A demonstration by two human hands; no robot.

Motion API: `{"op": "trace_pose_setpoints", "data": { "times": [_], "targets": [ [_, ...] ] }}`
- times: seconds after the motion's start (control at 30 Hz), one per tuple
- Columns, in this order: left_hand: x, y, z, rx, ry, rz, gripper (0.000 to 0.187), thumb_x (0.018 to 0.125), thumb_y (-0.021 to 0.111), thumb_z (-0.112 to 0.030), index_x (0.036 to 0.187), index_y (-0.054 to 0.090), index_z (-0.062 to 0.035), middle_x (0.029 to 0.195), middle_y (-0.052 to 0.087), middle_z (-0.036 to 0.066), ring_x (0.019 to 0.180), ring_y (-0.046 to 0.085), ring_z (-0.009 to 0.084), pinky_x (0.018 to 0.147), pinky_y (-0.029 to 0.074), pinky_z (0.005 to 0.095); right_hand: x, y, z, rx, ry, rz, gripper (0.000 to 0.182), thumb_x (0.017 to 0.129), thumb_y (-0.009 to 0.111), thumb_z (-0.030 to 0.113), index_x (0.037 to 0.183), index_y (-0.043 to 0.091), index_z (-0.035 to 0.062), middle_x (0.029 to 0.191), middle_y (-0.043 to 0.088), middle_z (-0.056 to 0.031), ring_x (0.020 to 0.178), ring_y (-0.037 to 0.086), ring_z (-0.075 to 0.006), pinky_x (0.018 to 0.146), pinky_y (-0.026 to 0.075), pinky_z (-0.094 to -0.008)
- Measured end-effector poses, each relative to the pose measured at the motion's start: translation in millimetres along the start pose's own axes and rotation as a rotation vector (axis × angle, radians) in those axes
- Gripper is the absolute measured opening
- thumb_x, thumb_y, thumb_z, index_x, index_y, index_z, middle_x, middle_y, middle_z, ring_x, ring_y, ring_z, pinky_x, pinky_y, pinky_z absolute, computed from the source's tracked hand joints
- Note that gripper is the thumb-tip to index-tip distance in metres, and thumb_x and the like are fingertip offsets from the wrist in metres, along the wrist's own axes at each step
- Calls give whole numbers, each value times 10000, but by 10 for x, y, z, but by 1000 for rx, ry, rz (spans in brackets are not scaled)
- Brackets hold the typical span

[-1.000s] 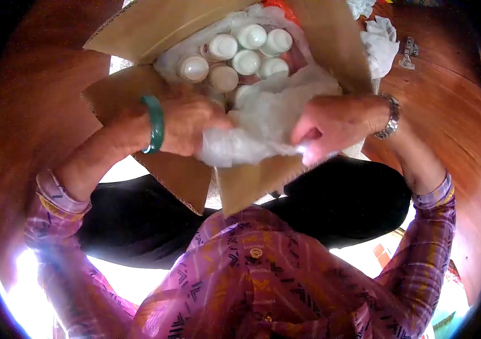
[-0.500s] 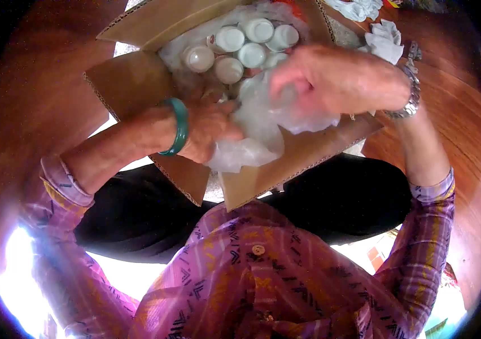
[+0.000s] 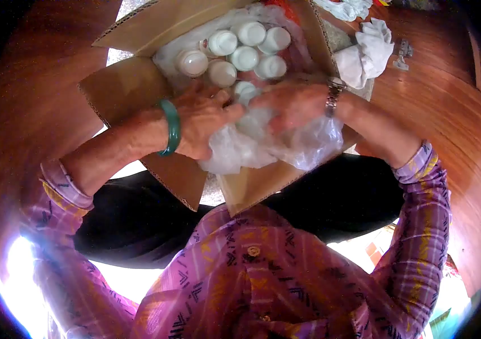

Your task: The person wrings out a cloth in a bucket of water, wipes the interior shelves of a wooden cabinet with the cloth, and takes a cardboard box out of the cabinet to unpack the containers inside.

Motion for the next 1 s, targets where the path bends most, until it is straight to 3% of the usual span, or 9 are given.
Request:
{"op": "trace_pose_setpoints", "data": {
  "times": [0.13,0.23,0.5,0.6,0.7,0.8,0.87,0.9,1.0],
  "targets": [
    [33,122,-122,41,82,-61,923,508,737,-231,1314,309,-95,1356,289,205,1276,242,374,1047,233,431,5,-103,-44,-183,-12,5,635,770,588,368,1294,368,85,1091,550,-152,1007,536,-258,888,420,-346],
    [68,49,-219,-49,162,-82,923,516,741,-221,1326,302,-169,1366,282,180,1294,201,367,1050,219,437,-62,-232,-129,756,-237,49,693,769,617,352,1334,315,89,1114,540,-173,1015,540,-227,887,421,-330],
    [31,103,-281,-188,291,50,730,552,661,-69,1235,446,-210,1237,428,124,1117,452,333,922,397,430,-222,59,-243,-32,-119,-43,625,658,690,293,1197,483,54,1029,563,-167,954,523,-311,850,419,-361],
    [20,79,-289,-266,342,95,661,551,675,-87,1183,492,-154,1187,468,127,1087,471,333,920,403,405,-189,140,-421,194,-321,-264,541,672,668,260,1141,503,48,994,567,-156,885,537,-280,774,444,-347],
    [-32,48,-272,-375,390,148,621,555,687,-88,1150,511,-100,1157,489,129,1061,482,317,905,410,388,-205,146,-461,881,29,-131,401,703,612,200,1065,541,43,959,561,-122,810,535,-230,668,448,-333],
    [-44,-52,-263,-681,283,221,687,536,745,-159,1166,484,-80,1154,473,122,1077,466,310,924,390,383,-214,63,-450,-39,-79,-161,286,696,565,148,962,576,43,860,563,-112,746,534,-218,585,423,-315],
    [7,-41,-208,-1113,54,70,882,483,805,-233,1242,388,-67,1162,434,127,1108,430,312,941,362,396,-285,58,-418,467,-112,-241,264,654,555,125,905,589,49,816,564,-127,745,533,-255,601,423,-336],
    [22,-28,-188,-1114,53,72,882,483,805,-233,1242,388,-67,1162,434,127,1108,430,312,941,362,396,-302,67,-399,636,-126,-267,258,641,552,117,886,594,51,801,564,-132,745,533,-267,607,422,-343],
    [60,-113,-163,-430,-83,-229,1061,474,808,-287,1341,235,-77,1198,392,196,1145,386,363,938,351,428,-278,21,-117,-35,-369,-433,289,627,577,127,903,592,42,772,558,-146,777,534,-300,645,428,-368]
  ]
}}
Point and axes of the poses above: each hand's wrist, its own x-axis towards the middle knuckle, its own y-axis out of the palm, z = x × y, the point moved 3 cm from there along x, towards the middle knuckle
